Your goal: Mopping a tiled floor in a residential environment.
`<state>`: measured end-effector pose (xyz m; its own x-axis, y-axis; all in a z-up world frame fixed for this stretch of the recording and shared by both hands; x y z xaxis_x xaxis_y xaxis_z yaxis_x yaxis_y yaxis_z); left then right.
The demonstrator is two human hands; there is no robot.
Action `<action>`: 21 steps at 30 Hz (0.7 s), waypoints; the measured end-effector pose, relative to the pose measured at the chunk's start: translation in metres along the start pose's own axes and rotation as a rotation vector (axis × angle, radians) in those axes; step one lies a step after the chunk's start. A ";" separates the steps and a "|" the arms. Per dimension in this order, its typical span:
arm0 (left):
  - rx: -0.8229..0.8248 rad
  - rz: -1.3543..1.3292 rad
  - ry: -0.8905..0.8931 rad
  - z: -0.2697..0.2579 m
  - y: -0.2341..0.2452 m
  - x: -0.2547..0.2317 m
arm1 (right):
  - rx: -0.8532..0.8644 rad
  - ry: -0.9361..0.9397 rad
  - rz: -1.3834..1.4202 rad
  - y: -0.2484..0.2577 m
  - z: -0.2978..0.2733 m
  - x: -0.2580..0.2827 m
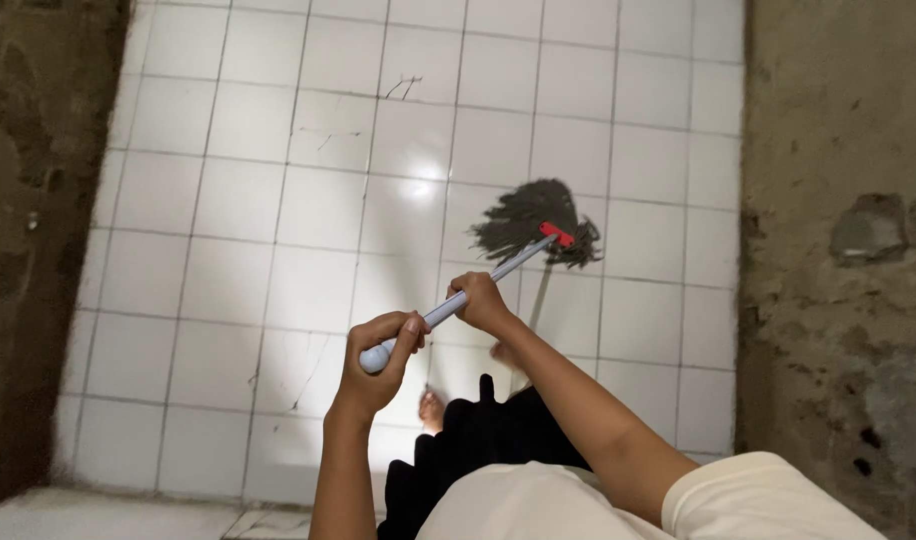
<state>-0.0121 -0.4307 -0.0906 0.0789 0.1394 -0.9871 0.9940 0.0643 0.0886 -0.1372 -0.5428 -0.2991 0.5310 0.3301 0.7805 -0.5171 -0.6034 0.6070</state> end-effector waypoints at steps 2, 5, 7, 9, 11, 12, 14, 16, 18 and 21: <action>-0.022 0.019 0.084 -0.031 0.023 0.010 | 0.018 -0.045 0.017 -0.032 -0.005 0.020; -0.045 0.053 -0.038 -0.071 0.057 -0.017 | -0.060 0.078 0.066 -0.073 -0.011 0.071; -0.043 0.143 -0.127 -0.088 0.074 -0.053 | -0.155 0.246 0.094 -0.090 -0.011 0.113; -0.071 0.213 -0.185 -0.105 0.085 -0.070 | -0.128 0.264 0.151 -0.100 -0.013 0.152; -0.105 0.280 -0.234 -0.121 0.093 -0.081 | -0.091 0.280 0.210 -0.112 -0.013 0.181; -0.113 0.328 -0.243 -0.128 0.092 -0.085 | -0.050 0.293 0.279 -0.120 -0.015 0.189; -0.124 0.376 -0.252 -0.138 0.089 -0.087 | -0.008 0.307 0.348 -0.131 -0.015 0.203; -0.104 0.426 -0.336 -0.144 0.081 -0.093 | 0.055 0.317 0.412 -0.140 -0.015 0.211; -0.078 0.437 -0.346 -0.147 0.070 -0.088 | 0.097 0.292 0.413 -0.146 -0.017 0.208; -0.030 0.475 -0.381 -0.151 0.055 -0.081 | 0.169 0.285 0.390 -0.144 -0.022 0.202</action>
<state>0.0248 -0.2892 0.0147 0.5401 -0.2031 -0.8167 0.8414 0.1107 0.5289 0.0297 -0.3731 -0.2260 0.1037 0.2276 0.9682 -0.5115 -0.8226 0.2482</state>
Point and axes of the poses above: each hand's wrist, its own z-axis towards the middle knuckle, its own y-axis out of the back of the hand, x = y × z, the point moved 8 cm from there along z, towards the middle knuckle, and after that the axes turned 6 degrees about x, right-handed, at the moved point
